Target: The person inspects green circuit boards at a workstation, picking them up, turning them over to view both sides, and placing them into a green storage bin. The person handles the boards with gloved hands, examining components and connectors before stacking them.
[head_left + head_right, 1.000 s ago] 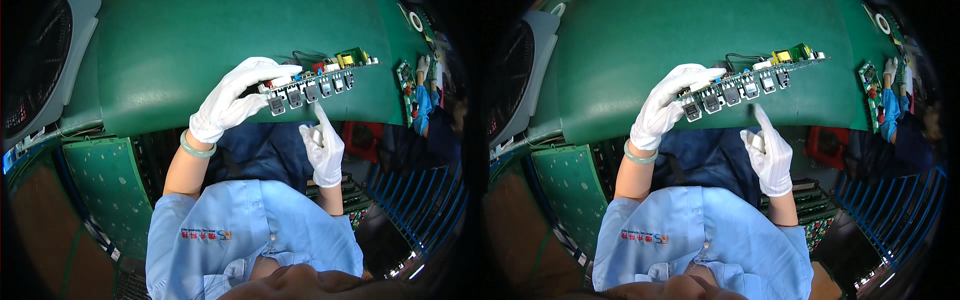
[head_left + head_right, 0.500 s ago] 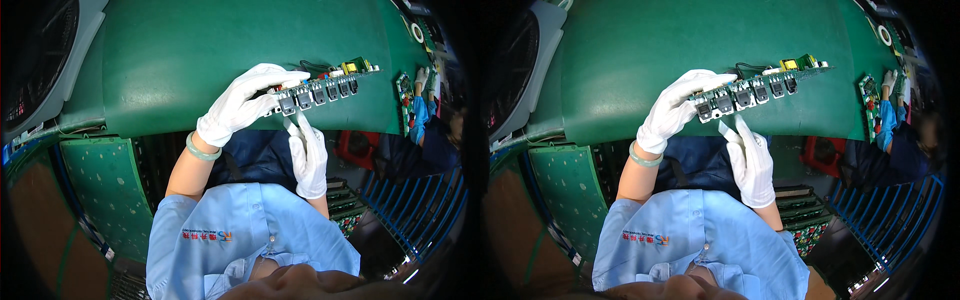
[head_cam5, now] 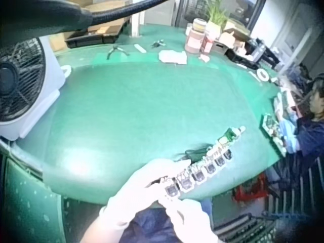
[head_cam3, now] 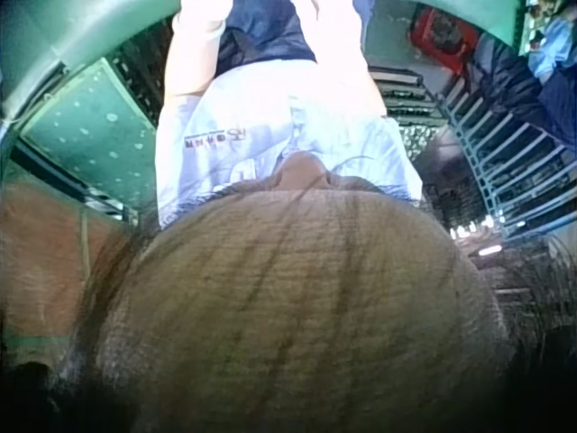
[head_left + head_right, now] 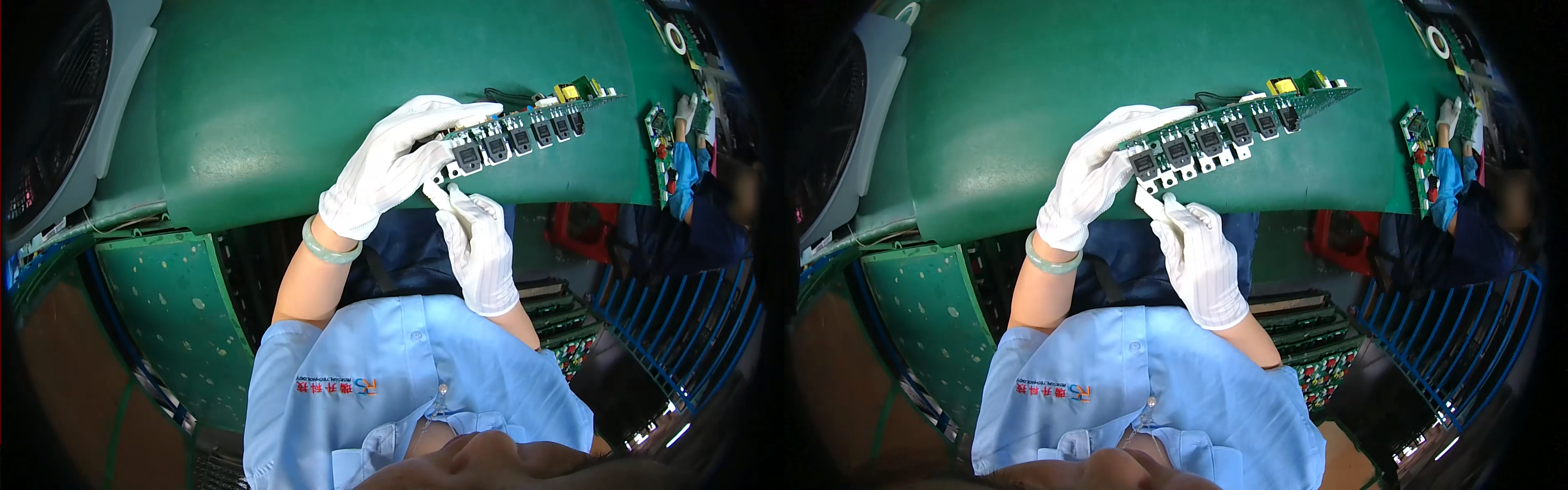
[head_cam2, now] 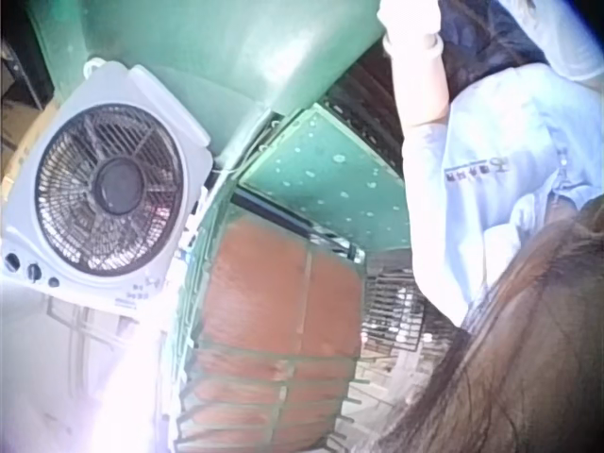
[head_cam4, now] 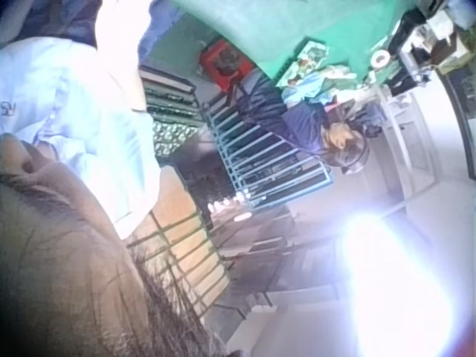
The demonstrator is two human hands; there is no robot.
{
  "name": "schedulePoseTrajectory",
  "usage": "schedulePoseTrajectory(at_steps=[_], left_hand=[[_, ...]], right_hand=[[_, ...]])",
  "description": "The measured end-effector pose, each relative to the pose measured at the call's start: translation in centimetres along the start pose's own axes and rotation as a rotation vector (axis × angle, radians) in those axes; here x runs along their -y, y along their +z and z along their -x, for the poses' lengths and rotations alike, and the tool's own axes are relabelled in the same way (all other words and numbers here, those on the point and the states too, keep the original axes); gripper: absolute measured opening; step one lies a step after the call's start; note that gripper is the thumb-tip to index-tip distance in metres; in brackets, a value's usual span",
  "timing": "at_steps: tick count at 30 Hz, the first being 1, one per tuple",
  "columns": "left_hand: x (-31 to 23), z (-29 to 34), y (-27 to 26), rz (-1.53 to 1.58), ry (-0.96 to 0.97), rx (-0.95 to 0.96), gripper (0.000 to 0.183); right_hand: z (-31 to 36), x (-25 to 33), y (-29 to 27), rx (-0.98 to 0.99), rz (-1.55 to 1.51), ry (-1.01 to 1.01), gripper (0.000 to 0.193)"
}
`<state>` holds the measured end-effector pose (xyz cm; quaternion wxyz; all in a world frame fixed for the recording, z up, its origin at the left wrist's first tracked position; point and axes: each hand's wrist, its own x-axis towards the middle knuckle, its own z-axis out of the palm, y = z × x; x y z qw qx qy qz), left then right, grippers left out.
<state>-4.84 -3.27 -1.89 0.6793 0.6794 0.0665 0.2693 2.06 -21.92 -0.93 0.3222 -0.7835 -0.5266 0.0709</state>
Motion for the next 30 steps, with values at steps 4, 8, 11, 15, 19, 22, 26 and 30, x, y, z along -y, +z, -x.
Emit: schedulePoseTrajectory(at_steps=[4, 8, 11, 15, 19, 22, 26, 30], left_hand=[[0.1, 0.1, 0.0, 0.005, -0.015, -0.003, 0.065], [0.0, 0.1, 0.0, 0.009, -0.006, -0.001, 0.066], [0.0, 0.4, 0.4, 0.109, -0.060, -0.034, 0.064], [0.4, 0.1, -0.1, 0.018, 0.018, 0.009, 0.061], [0.4, 0.1, 0.0, 0.036, 0.002, -0.002, 0.061], [0.5, 0.1, 0.3, 0.021, 0.054, -0.053, 0.043], [0.1, 0.2, 0.7, 0.042, 0.028, -0.098, 0.036], [0.2, 0.3, 0.8, 0.076, 0.028, -0.117, 0.037]], right_hand=[[0.1, -0.2, -0.2, 0.012, 0.015, -0.003, 0.025], [0.0, -0.2, -0.4, 0.026, 0.010, -0.018, 0.024], [-0.3, 0.1, -0.4, 0.008, 0.014, -0.023, 0.023], [0.2, -0.2, 0.0, 0.019, 0.031, -0.035, 0.021], [0.0, -1.0, -0.3, 0.009, 0.068, -0.111, 0.031], [0.3, -1.0, -0.2, 0.022, 0.063, -0.125, 0.032], [0.0, -1.1, -0.7, 0.000, 0.084, -0.099, 0.029], [0.1, -1.3, -0.5, 0.018, 0.067, -0.126, 0.028]])
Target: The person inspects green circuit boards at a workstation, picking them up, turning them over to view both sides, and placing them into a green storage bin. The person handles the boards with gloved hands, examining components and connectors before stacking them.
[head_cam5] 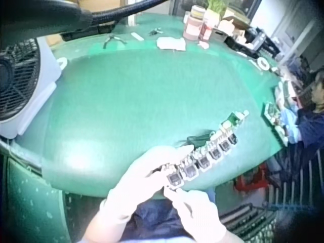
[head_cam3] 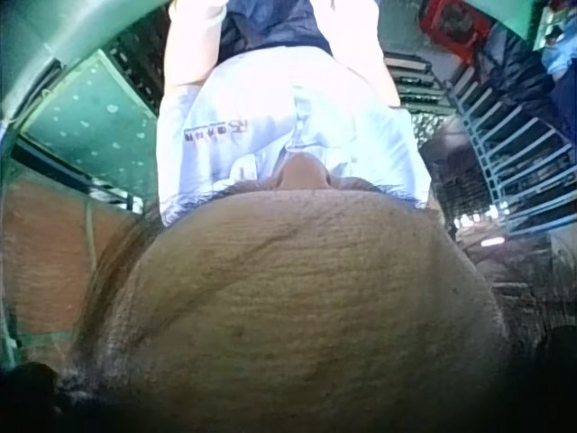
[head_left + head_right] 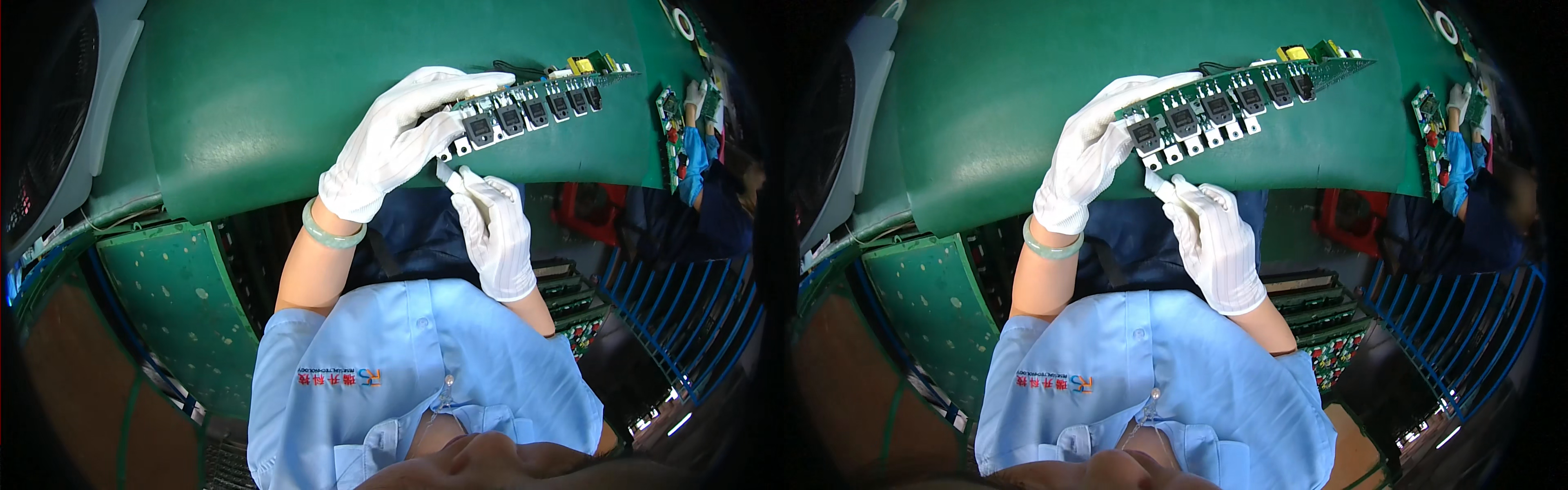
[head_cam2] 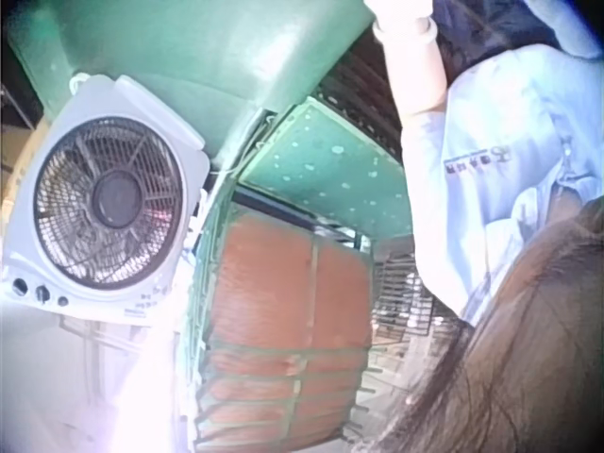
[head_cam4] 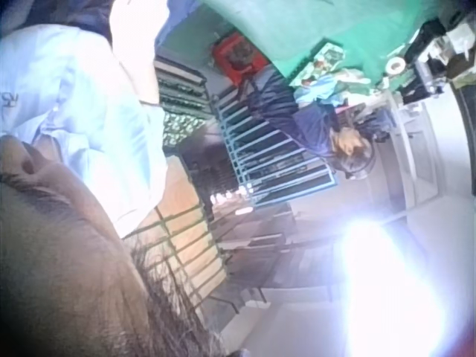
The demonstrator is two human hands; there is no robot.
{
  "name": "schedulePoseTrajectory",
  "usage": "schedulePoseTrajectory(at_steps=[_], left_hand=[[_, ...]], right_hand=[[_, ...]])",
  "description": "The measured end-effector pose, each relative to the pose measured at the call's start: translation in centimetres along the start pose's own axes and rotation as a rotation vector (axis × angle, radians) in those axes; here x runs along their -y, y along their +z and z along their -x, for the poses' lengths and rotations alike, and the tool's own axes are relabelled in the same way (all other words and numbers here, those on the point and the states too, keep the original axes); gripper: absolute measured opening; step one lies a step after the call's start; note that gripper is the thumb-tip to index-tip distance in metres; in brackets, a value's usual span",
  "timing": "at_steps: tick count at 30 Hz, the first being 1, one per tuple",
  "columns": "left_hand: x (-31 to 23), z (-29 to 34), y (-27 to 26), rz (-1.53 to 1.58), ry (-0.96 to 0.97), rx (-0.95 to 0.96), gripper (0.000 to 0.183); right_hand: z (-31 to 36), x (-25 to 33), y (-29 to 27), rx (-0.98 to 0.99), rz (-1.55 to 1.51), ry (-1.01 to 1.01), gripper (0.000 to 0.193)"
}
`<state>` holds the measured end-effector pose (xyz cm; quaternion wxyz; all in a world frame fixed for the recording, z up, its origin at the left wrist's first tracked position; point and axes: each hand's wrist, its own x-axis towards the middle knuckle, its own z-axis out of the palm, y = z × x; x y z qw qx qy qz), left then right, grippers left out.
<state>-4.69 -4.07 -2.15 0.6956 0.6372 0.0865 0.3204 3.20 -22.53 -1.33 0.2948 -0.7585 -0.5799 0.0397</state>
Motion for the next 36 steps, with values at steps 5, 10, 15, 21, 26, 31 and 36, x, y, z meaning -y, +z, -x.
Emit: schedulePoseTrajectory(at_steps=[5, 10, 15, 21, 26, 31, 36], left_hand=[[0.4, -0.2, 0.0, -0.046, 0.093, 0.005, 0.038], [-0.3, 0.1, 0.1, 0.005, 0.003, -0.010, 0.039], [0.1, 0.0, 0.0, -0.032, 0.062, -0.006, 0.038], [0.1, 0.1, 0.0, 0.013, 0.004, -0.003, 0.038], [0.4, 0.1, 0.0, 0.013, 0.012, 0.007, 0.037], [0.6, 0.1, 0.1, 0.040, 0.028, -0.002, 0.036], [0.9, 0.1, 0.1, 0.031, 0.031, -0.006, 0.036]], right_hand=[[0.2, -0.1, -0.1, 0.023, -0.014, -0.004, 0.031], [-0.1, -0.1, -0.4, 0.020, -0.016, 0.005, 0.029], [-0.1, -0.2, -0.3, 0.011, -0.027, 0.014, 0.028], [-0.1, -0.1, -0.4, 0.024, -0.016, 0.018, 0.025], [-0.1, 0.0, -0.4, 0.030, -0.034, 0.008, 0.025], [-0.1, 0.0, -0.3, 0.017, -0.040, 0.028, 0.026], [-0.1, -0.1, -0.3, 0.008, -0.048, 0.043, 0.026]])
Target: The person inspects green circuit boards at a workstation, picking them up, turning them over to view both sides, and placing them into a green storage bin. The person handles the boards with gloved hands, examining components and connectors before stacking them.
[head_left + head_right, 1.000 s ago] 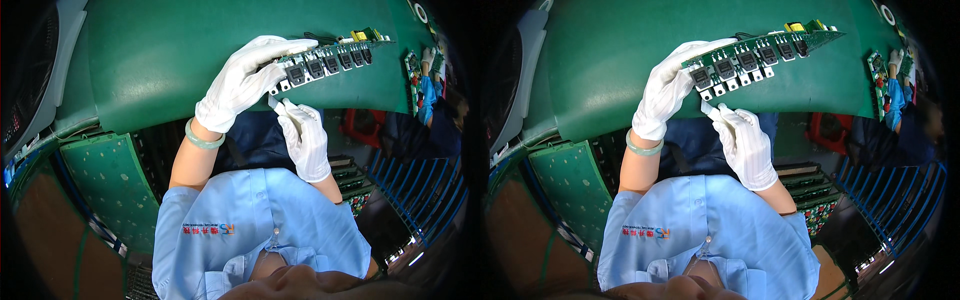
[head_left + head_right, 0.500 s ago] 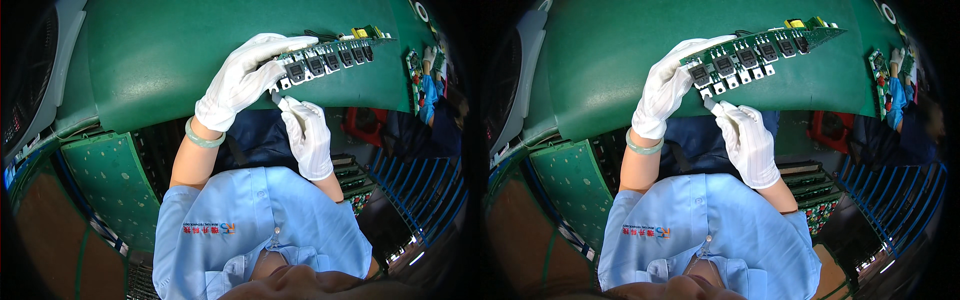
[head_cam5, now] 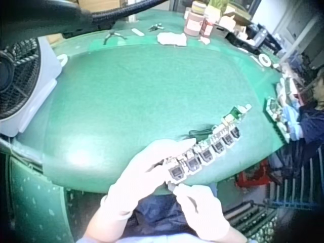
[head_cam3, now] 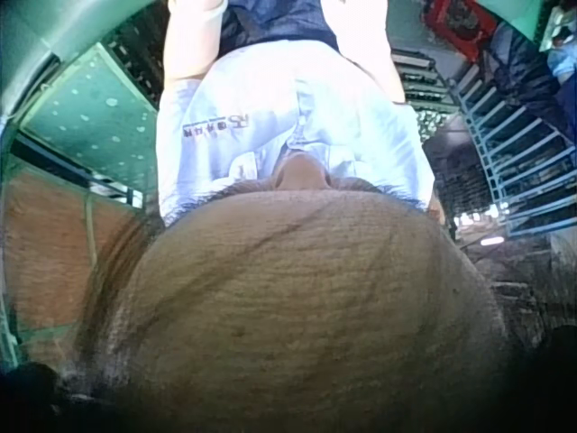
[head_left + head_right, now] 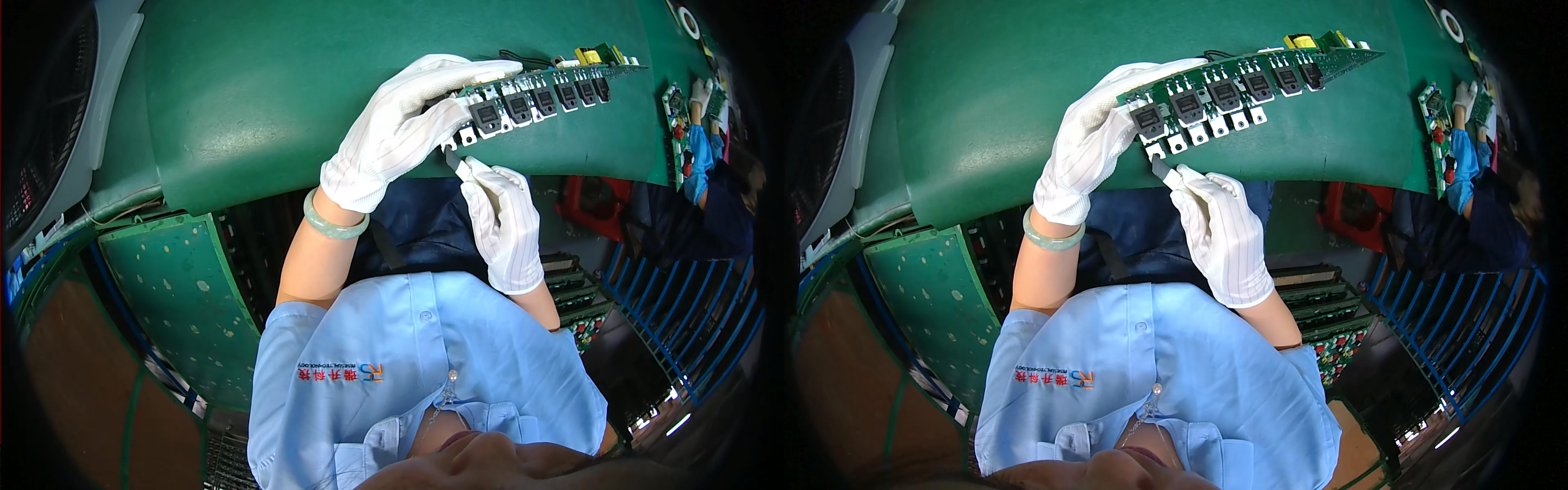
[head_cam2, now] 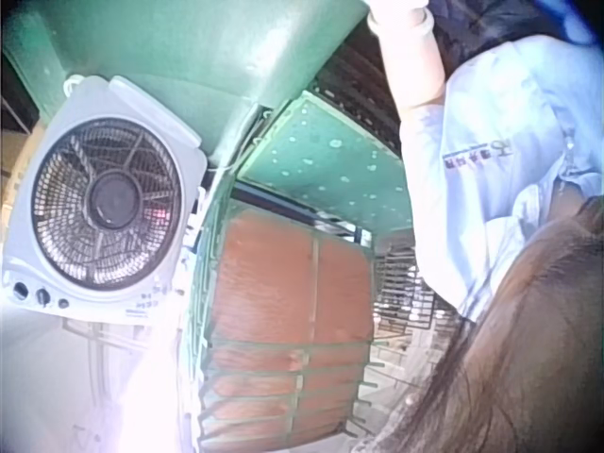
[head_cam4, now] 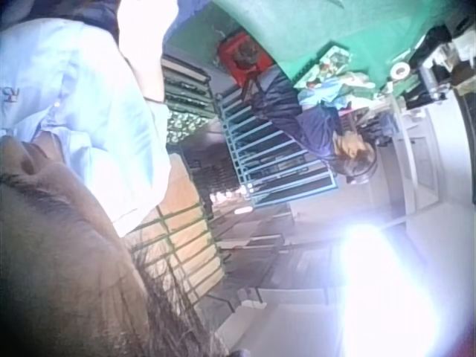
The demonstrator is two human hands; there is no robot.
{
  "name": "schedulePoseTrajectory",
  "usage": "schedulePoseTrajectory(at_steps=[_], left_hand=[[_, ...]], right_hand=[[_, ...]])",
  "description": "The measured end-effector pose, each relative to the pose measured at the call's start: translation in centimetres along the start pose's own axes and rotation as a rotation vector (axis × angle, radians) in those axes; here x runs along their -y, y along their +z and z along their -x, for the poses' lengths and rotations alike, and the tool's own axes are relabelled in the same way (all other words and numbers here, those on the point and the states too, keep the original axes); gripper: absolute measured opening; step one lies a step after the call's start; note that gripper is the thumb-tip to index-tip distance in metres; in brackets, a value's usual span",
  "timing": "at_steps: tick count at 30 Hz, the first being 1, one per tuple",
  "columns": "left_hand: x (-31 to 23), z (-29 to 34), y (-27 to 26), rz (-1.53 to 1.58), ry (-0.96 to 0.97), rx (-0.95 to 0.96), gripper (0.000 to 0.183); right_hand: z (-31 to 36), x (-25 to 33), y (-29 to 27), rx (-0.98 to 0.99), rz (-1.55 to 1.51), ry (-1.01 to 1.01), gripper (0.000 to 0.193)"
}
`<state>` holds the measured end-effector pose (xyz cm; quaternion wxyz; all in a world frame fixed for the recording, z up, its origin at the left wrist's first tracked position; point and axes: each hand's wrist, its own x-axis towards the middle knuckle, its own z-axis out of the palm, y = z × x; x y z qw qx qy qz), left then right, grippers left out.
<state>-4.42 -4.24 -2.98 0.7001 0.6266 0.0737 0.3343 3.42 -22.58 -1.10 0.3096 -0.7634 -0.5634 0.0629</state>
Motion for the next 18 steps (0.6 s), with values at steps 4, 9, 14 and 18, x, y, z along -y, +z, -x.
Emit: schedulePoseTrajectory(at_steps=[4, 9, 14, 18], left_hand=[[0.00, 0.02, 0.09, 0.010, 0.007, -0.006, 0.036], [-0.61, 0.06, -0.11, -0.009, -0.018, 0.004, 0.035], [-0.87, -0.15, -0.18, -0.056, 0.032, 0.012, 0.035], [-0.91, -0.05, -0.15, -0.040, 0.009, 0.005, 0.036]], right_hand=[[-0.14, 0.15, -0.18, 0.010, -0.018, -0.005, 0.026], [0.00, 0.09, -0.14, 0.012, -0.021, 0.010, 0.026], [-0.09, 0.13, -0.13, -0.002, -0.035, 0.008, 0.025], [0.03, 0.03, -0.18, 0.006, -0.024, 0.012, 0.025]])
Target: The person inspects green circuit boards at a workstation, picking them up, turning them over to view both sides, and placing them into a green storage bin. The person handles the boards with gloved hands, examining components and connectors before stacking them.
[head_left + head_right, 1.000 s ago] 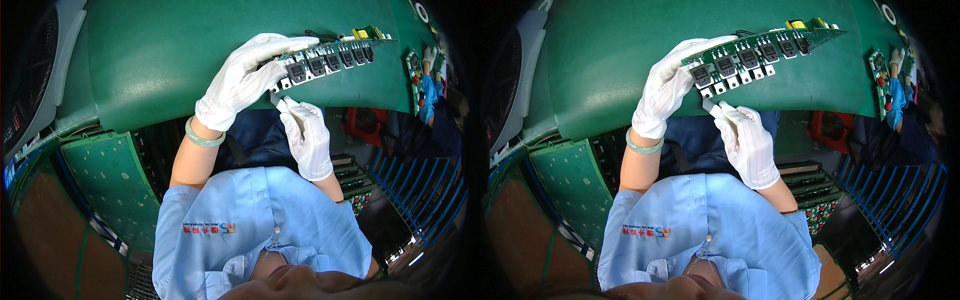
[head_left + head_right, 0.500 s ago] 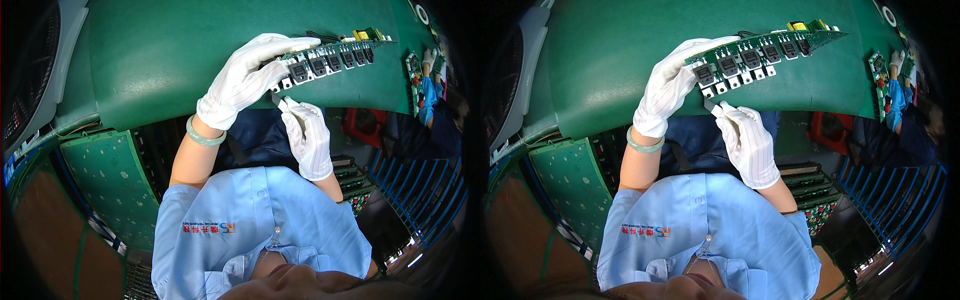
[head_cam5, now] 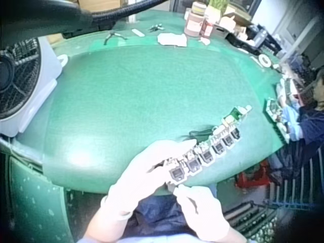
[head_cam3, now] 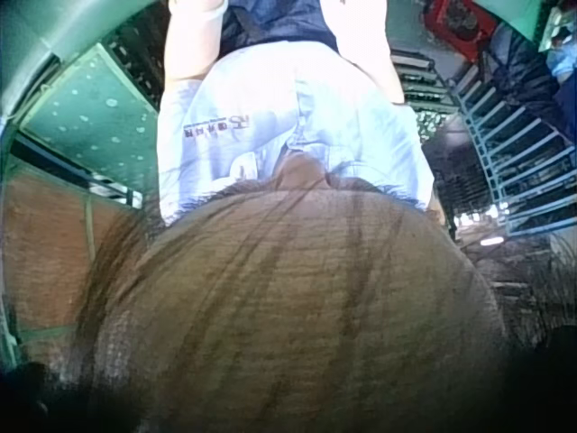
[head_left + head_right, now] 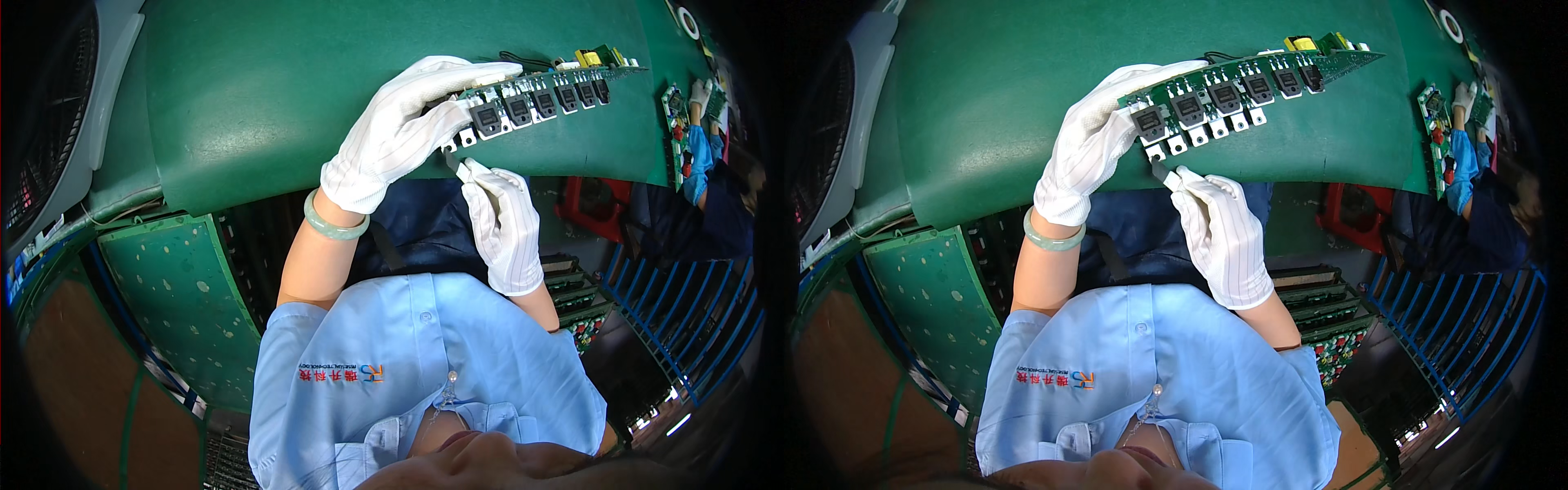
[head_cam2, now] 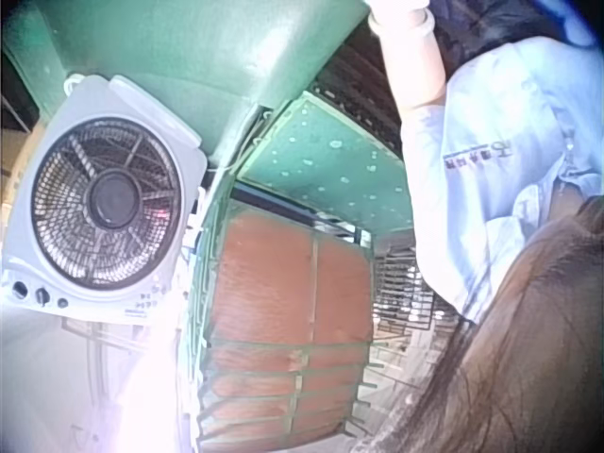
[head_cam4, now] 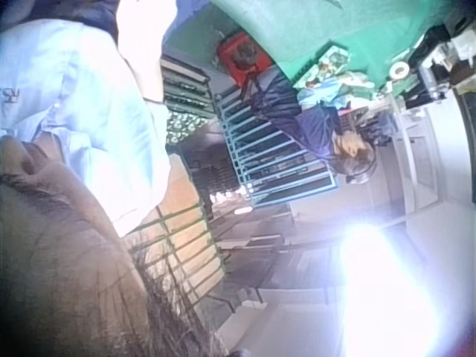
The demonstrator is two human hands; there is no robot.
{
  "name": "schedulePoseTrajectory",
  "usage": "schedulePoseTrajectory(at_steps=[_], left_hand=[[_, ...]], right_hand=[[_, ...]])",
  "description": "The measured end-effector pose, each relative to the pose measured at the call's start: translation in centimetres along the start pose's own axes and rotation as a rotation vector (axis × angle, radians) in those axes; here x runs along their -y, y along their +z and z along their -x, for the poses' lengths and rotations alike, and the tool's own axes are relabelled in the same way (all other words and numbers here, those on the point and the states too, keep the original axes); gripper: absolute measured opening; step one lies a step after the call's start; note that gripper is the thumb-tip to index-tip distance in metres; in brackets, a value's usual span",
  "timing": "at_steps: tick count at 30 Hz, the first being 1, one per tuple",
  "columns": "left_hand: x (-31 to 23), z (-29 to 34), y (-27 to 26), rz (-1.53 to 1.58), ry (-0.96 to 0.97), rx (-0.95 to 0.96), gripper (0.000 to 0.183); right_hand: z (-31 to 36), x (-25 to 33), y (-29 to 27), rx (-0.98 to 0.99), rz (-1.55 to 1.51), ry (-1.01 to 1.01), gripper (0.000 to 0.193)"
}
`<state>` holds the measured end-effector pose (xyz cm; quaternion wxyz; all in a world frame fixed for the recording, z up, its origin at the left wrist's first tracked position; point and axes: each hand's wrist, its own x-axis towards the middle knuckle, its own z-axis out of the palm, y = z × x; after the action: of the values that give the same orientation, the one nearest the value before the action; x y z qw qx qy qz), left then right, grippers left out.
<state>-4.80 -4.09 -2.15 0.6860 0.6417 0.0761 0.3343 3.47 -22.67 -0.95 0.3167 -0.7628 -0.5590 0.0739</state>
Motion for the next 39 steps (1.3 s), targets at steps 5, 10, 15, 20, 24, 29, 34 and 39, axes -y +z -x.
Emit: schedulePoseTrajectory(at_steps=[5, 10, 15, 20, 24, 29, 34, 39], left_hand=[[-0.7, 0.2, -0.1, 0.030, -0.120, 0.017, 0.036], [-0.8, 0.1, -0.1, 0.015, -0.098, 0.013, 0.036], [-0.3, 0.0, 0.0, -0.008, -0.024, -0.001, 0.037], [-0.6, 0.0, 0.0, 0.009, -0.056, -0.007, 0.039], [-0.4, -0.2, 0.1, 0.026, -0.050, 0.013, 0.040], [-0.2, -0.1, 0.0, 0.009, -0.043, 0.024, 0.041], [-0.2, -0.2, 0.1, 0.010, -0.037, 0.015, 0.040], [-0.3, 0.0, -0.1, 0.029, -0.099, 0.042, 0.040]], right_hand=[[0.0, 0.1, -0.1, 0.010, -0.014, 0.026, 0.025], [-0.1, 0.1, 0.1, -0.016, 0.001, -0.013, 0.024], [-0.2, 0.0, 0.1, -0.029, 0.027, -0.010, 0.024], [-0.4, -0.2, 0.3, -0.037, 0.022, -0.035, 0.023], [-0.5, 0.3, 0.6, -0.056, 0.011, -0.036, 0.022], [-0.6, 0.7, 0.7, -0.068, 0.022, 0.008, 0.021], [-0.9, 0.9, 0.7, -0.087, 0.054, 0.058, 0.018], [-0.7, 1.2, 0.9, -0.087, 0.027, 0.057, 0.020]])
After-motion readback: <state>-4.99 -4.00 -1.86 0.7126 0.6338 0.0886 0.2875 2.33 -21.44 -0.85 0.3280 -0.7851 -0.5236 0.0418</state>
